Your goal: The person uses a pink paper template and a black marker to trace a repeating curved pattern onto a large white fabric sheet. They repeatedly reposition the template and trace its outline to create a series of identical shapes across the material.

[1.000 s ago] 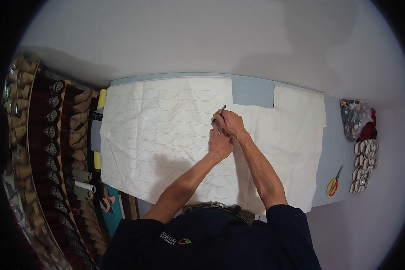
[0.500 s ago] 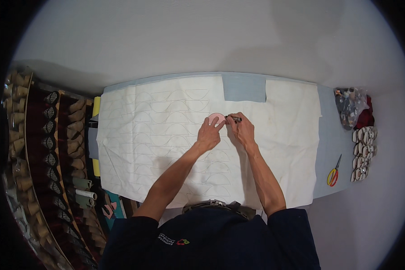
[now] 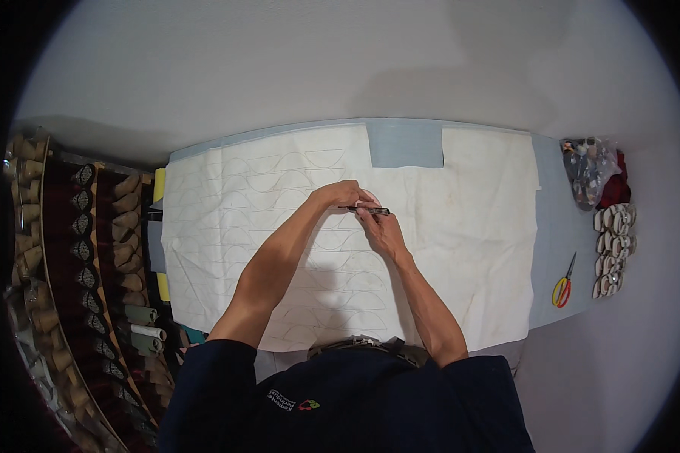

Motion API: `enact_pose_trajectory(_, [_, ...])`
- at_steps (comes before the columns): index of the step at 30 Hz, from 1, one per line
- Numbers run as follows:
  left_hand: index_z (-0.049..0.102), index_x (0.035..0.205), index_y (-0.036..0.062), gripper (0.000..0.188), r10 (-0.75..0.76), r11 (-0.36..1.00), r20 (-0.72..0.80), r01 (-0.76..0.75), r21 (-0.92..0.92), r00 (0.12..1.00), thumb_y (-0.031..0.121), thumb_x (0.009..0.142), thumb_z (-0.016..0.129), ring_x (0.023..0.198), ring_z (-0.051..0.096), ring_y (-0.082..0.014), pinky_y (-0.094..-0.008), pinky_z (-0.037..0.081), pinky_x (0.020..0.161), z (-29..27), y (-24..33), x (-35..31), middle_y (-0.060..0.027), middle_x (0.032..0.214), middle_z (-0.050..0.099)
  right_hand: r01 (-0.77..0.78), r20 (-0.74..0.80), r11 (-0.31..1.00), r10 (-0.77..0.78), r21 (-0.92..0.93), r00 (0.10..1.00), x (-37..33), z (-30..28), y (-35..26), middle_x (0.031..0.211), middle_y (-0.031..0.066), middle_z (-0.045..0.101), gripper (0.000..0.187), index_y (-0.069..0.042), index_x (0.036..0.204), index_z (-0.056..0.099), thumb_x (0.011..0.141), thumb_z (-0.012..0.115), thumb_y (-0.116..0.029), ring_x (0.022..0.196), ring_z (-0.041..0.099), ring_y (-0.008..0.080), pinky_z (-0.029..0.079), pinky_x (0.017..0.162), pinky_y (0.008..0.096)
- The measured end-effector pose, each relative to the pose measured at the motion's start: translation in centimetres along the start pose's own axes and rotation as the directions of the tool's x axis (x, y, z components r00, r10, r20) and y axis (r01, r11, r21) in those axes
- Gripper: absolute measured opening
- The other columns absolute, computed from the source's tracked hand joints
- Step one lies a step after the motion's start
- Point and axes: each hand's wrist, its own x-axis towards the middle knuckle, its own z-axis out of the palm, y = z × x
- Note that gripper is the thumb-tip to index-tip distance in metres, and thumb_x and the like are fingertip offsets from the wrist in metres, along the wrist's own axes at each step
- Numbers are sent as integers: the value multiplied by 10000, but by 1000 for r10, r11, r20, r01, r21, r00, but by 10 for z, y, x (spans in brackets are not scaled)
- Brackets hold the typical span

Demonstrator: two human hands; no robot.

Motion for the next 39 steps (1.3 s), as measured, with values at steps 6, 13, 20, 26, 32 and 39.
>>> enact_pose_trajectory(6, [832,995,74,307,-115,993,20,115,16,993,263,1013,591,771,703,-289,-429,549,726,2,-7,9,-144,941,790,-19,53,974,32,-226,998,9,4,-9,893,71,714,325,-30,1202,733,1095,623,-316,785,580,159,478,726,322])
enact_pose_trajectory(13, [838,968,64,286,-94,995,-11,94,-34,995,210,996,593,649,632,-258,-426,503,647,11,-31,15,-132,795,733,58,82,933,-31,-355,996,8,-2,-28,816,101,708,337,-113,1199,758,1083,613,-394,709,620,220,490,670,382])
enact_pose_trajectory(20, [812,1254,220,423,104,991,-72,-97,96,992,113,958,529,725,654,-300,-465,532,722,0,7,-5,-171,754,692,42,-88,838,-106,-543,990,3,-55,-16,875,99,760,358,-137,1147,785,1056,606,-434,748,703,274,539,700,400])
enact_pose_trajectory(26, [776,1311,239,489,-166,986,-232,155,-65,958,31,927,555,1102,662,-363,-458,569,951,39,-6,-3,-189,1237,660,-123,-331,892,-31,-436,943,-1,-90,-28,888,166,746,391,-44,1025,754,1042,567,-387,841,709,356,534,767,453])
enact_pose_trajectory(32, [704,1326,94,414,31,999,-838,-40,11,545,43,928,606,1226,555,-417,-513,488,1047,118,12,-45,-229,1331,576,5,-267,876,-152,-482,952,1,-54,-7,978,154,698,305,-62,1126,744,1022,617,-319,866,692,395,533,787,485])
enact_pose_trajectory(39, [497,1603,217,530,-223,947,-824,318,-55,521,334,1086,514,1598,151,-462,-733,117,1234,163,9,-61,-240,1710,259,-22,-263,844,-143,-536,954,4,-13,3,1017,101,677,317,-122,1168,767,1000,695,-381,856,713,345,555,737,475])
